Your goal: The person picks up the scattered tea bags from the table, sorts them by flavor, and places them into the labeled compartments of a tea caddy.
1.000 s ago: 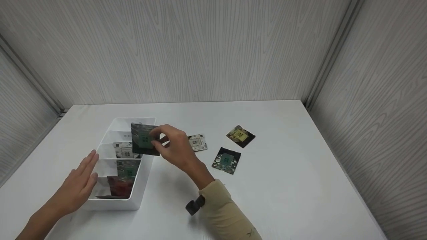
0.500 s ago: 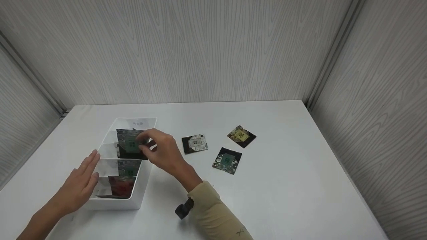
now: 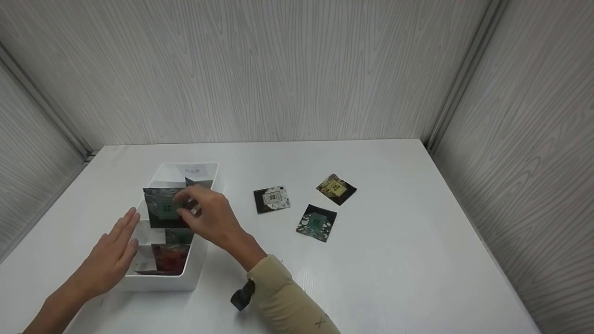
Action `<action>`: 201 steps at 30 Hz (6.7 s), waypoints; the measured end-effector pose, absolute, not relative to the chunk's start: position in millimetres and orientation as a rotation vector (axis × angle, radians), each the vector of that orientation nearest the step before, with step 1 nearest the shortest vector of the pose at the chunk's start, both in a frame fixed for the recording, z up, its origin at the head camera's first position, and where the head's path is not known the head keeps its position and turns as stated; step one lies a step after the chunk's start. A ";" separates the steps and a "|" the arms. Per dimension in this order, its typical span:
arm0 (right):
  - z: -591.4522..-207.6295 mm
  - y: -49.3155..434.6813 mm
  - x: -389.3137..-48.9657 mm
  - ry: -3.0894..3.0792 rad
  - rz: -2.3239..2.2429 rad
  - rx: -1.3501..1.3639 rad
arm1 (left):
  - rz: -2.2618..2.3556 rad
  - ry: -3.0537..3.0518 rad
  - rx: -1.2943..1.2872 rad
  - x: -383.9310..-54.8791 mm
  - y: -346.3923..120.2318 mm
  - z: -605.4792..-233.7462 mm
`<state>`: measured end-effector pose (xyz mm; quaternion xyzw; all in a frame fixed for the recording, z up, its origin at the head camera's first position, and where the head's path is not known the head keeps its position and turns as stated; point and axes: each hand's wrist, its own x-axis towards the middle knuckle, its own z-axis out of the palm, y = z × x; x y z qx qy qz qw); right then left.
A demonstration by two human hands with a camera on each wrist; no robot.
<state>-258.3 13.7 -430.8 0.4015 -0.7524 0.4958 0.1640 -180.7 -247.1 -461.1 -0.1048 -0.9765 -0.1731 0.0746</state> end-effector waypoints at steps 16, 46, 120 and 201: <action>-440.9 6.3 -256.2 -2.251 1.309 1.141 | -0.514 -2.934 -0.309 -180.5 -248.1 -461.4; -425.0 69.2 -263.4 -2.341 1.204 1.187 | -0.535 -2.911 -0.315 -181.1 -246.7 -463.1; -476.1 308.5 -346.7 -2.850 1.074 0.290 | -0.538 -2.910 -0.301 -179.4 -246.1 -463.4; -383.0 284.0 -290.3 -2.344 1.352 0.500 | -0.579 -2.879 -0.313 -178.4 -247.1 -466.8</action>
